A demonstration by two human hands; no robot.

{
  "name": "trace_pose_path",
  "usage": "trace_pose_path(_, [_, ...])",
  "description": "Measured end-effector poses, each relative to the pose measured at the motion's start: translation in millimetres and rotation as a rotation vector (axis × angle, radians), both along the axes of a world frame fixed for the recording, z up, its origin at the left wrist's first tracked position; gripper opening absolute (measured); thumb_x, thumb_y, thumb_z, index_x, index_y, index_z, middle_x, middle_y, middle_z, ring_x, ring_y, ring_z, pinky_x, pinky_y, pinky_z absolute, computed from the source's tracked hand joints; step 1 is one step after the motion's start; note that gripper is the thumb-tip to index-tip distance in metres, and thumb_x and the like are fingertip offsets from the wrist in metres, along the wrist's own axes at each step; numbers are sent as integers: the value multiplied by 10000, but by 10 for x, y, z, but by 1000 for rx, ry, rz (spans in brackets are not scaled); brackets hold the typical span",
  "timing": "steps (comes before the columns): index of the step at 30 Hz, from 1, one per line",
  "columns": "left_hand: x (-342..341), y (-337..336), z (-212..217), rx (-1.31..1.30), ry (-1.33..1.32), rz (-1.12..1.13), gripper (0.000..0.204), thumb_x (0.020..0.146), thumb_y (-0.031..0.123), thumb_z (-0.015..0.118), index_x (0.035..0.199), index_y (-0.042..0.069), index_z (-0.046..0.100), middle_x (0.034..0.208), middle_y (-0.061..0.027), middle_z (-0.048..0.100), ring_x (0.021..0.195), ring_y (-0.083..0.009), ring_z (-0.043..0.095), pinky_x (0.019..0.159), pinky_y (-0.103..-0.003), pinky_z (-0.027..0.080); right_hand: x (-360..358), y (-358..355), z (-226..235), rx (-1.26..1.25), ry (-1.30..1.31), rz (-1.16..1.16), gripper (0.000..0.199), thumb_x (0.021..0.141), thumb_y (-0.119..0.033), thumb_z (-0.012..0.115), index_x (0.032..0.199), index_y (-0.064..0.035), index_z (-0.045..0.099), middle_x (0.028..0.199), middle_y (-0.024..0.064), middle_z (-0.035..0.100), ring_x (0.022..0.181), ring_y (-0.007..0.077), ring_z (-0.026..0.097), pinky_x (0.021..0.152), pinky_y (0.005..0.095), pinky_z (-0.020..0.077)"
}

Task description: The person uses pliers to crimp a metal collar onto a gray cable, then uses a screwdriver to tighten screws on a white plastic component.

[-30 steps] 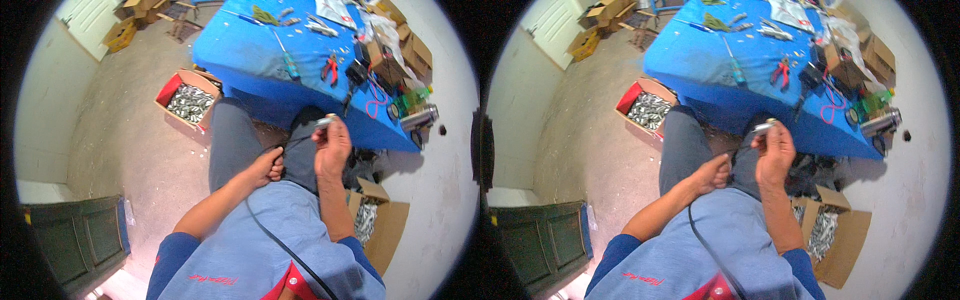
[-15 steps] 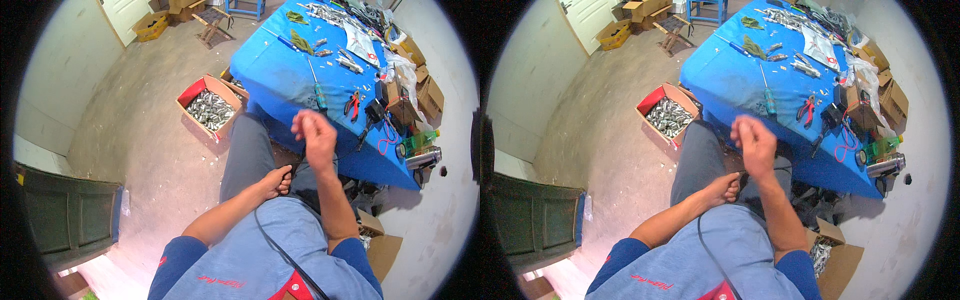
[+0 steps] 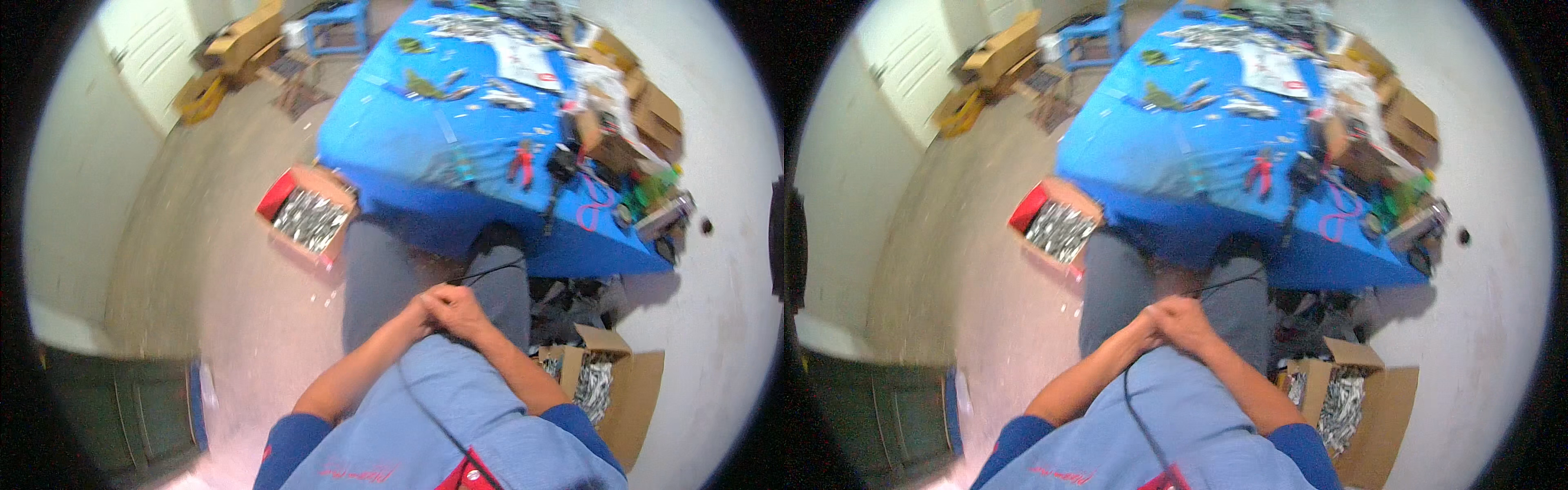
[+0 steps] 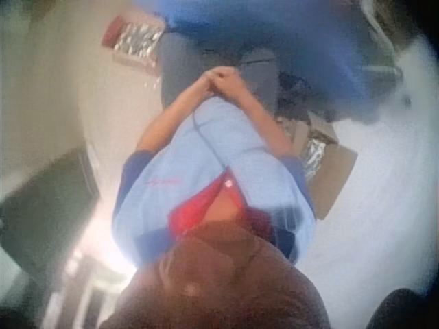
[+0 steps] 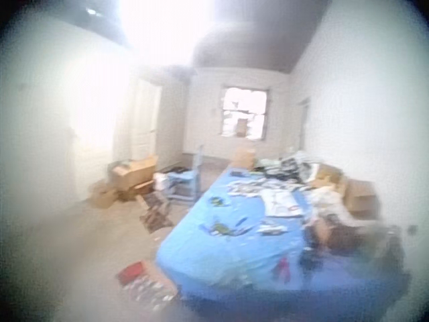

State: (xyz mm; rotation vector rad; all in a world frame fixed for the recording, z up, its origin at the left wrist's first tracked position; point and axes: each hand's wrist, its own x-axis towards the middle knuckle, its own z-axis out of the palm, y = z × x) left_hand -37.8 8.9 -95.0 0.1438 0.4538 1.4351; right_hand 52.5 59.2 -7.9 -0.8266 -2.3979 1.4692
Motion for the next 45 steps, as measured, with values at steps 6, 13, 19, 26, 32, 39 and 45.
trace_pose_path(6, [-67,-34,172,-415,197,-106,233,995,277,424,976,99,573,777,-19,602,547,-111,549,534,-269,481,110,109,-90,57,46,-24,255,885,-250,611,934,-14,695,884,147,697,812,258,667,731,347,518])
trace_pose_path(13, [-110,-85,112,-441,-5,-161,333,1011,340,418,739,150,444,565,24,369,407,-84,275,443,-246,279,261,499,42,156,34,-94,248,864,-249,639,864,-3,675,823,159,664,761,302,645,697,378,503])
trace_pose_path(19, [-155,-68,212,-477,-19,-140,351,1020,337,407,732,141,442,564,24,350,409,-95,261,461,-265,293,250,1122,446,319,217,-259,244,854,-245,655,807,-5,655,751,176,627,717,354,623,629,413,477])
trace_pose_path(26, [-255,-75,73,-469,-95,-138,373,1016,352,421,724,125,474,574,4,387,418,-105,285,485,-277,313,-12,1732,803,400,196,-349,235,862,-203,671,853,31,667,783,154,655,708,241,633,650,342,487])
trace_pose_path(32, [-277,8,-33,-503,-145,-139,360,999,364,457,736,119,480,585,4,372,437,-107,288,495,-274,305,-364,2042,853,442,221,-335,217,871,-218,641,834,-5,640,788,186,630,735,366,607,654,430,464])
trace_pose_path(39, [-327,127,-85,-532,-162,-182,352,997,366,462,744,123,485,604,2,385,447,-107,288,511,-276,308,-810,2525,798,475,227,-288,216,866,-229,627,929,-24,650,829,210,656,787,387,639,678,448,489])
trace_pose_path(45, [-395,115,-168,-537,-136,-169,353,994,380,466,754,122,485,624,-6,413,457,-108,315,525,-281,329,-1385,3082,767,499,57,-286,317,863,-256,605,1089,-38,650,965,211,681,930,364,652,824,414,508])
